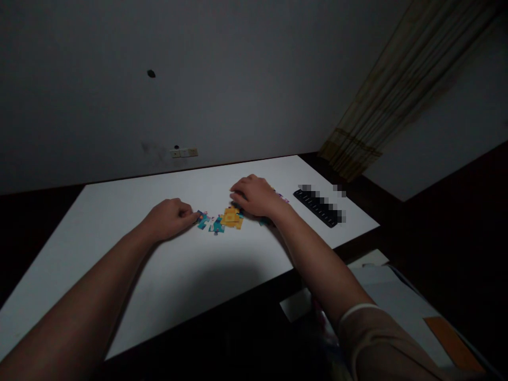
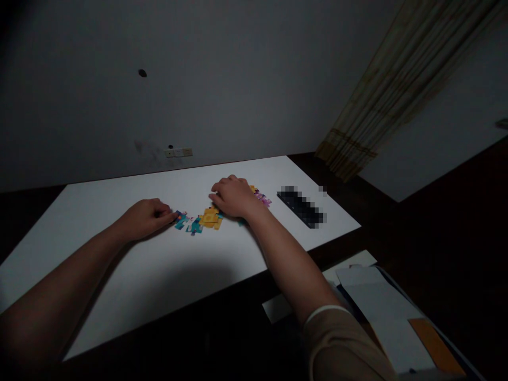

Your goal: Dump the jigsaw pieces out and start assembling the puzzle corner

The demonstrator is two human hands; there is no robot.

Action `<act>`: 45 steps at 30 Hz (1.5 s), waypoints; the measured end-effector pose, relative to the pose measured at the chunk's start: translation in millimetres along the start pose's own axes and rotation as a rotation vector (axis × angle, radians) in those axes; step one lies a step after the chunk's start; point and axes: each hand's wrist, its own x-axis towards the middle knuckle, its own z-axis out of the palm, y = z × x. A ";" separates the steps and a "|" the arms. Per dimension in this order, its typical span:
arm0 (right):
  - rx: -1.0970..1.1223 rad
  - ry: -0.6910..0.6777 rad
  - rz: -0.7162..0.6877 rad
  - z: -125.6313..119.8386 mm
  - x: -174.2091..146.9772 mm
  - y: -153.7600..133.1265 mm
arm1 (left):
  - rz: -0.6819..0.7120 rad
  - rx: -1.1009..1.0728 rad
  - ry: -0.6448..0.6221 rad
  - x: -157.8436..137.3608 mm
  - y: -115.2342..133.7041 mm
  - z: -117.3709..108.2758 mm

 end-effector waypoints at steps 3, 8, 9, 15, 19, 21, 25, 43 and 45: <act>-0.094 0.035 0.312 2.6 -2.0 15.6 | 0.042 0.034 -0.003 0.7 -1.8 0.8; -0.082 0.016 0.643 9.7 -0.3 43.3 | 0.083 0.067 0.000 2.8 -6.5 3.2; -0.071 0.013 0.670 10.1 0.2 47.4 | 0.087 0.069 0.004 3.0 -7.1 3.6; -0.022 -0.009 0.753 8.0 0.0 53.6 | 0.081 0.052 -0.010 3.1 -5.0 2.7; -0.012 -0.015 0.749 7.9 -0.6 51.8 | 0.028 0.022 -0.039 2.7 0.4 0.0; -0.005 -0.024 0.754 8.0 -0.7 52.4 | 0.010 0.002 -0.037 2.2 2.4 -0.8; -0.011 -0.019 0.755 7.8 -0.8 51.6 | 0.045 -0.023 -0.006 1.7 1.7 0.1; 0.088 -0.044 0.025 -0.3 -1.9 28.6 | 0.072 0.059 -0.024 -0.8 -1.3 -0.4; 0.180 -0.095 -0.214 2.4 -1.3 20.8 | 0.057 0.071 -0.028 -2.6 0.8 -2.0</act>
